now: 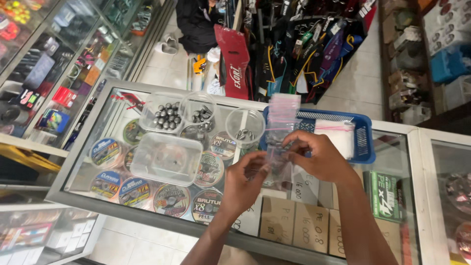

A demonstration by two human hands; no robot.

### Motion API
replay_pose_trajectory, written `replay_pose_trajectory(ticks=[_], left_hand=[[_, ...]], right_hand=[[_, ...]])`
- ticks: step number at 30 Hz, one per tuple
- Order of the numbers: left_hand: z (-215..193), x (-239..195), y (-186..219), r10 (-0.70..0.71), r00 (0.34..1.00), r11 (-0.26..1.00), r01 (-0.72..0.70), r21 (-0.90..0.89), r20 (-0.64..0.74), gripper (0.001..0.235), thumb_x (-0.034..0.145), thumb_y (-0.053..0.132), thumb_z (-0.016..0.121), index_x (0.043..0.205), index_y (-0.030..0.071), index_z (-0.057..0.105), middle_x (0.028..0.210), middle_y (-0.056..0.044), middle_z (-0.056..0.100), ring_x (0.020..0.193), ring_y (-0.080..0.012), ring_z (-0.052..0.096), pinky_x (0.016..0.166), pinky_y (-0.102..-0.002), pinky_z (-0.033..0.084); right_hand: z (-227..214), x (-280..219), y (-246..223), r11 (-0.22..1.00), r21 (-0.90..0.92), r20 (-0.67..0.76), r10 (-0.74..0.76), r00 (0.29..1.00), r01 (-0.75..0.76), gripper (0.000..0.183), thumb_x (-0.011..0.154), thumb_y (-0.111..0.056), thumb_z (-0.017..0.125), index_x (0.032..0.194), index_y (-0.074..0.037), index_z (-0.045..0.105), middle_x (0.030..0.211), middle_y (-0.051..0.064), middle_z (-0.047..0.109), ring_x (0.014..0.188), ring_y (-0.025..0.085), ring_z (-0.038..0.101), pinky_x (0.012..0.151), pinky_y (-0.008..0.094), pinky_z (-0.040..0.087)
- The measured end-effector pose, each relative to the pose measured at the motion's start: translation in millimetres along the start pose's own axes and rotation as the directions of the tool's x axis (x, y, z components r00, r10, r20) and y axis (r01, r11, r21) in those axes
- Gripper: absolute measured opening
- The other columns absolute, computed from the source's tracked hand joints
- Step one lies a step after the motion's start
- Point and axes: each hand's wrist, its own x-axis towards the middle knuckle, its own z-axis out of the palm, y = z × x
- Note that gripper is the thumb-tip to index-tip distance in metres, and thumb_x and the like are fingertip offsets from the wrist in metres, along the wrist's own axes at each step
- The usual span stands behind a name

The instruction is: The person repeatedly scoops small metal fishing weights from a clear plastic container into small zip-lock bags. They seal each bag and place it into a blue basket on the glass counter.

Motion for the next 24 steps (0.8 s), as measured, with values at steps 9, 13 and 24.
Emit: replay_pose_trajectory(ticks=[9,13,24], left_hand=[[-15.4,-4.1,-31.8,-0.263,0.963,0.931,0.240,-0.274,-0.050,0.024,0.075,0.003,0.077,0.097,0.001,0.069,0.082,-0.015,0.072,0.074,-0.0114,0.066,0.070,-0.024,0.058],[-16.8,-6.9,-25.5,-0.313,0.948,0.914,0.282,-0.290,-0.064,0.025,0.070,0.003,0.080,0.092,0.001,0.069,0.080,-0.013,0.072,0.072,-0.0108,0.065,0.069,-0.022,0.056],[-13.2,-11.7,-7.9,-0.359,0.928,0.910,0.326,-0.255,-0.095,0.027,0.066,0.004,0.084,0.086,0.000,0.066,0.074,-0.014,0.068,0.069,-0.0131,0.063,0.065,-0.025,0.057]], right_hand=[[21.3,8.5,-20.7,0.989,-0.142,0.068,-0.039,0.997,0.049,0.019,0.076,-0.011,0.067,0.094,-0.012,0.073,0.082,0.013,0.075,0.075,0.026,0.069,0.072,0.037,0.052],[28.9,3.2,-17.8,0.953,-0.272,0.053,-0.124,0.991,0.134,0.017,0.075,-0.024,0.075,0.087,-0.011,0.076,0.092,0.013,0.068,0.087,0.032,0.064,0.081,0.044,0.050],[57.1,6.6,-8.6,0.980,0.101,0.123,0.159,0.980,-0.172,0.021,0.072,-0.012,0.074,0.091,-0.004,0.077,0.070,0.011,0.075,0.063,0.015,0.066,0.058,0.030,0.057]])
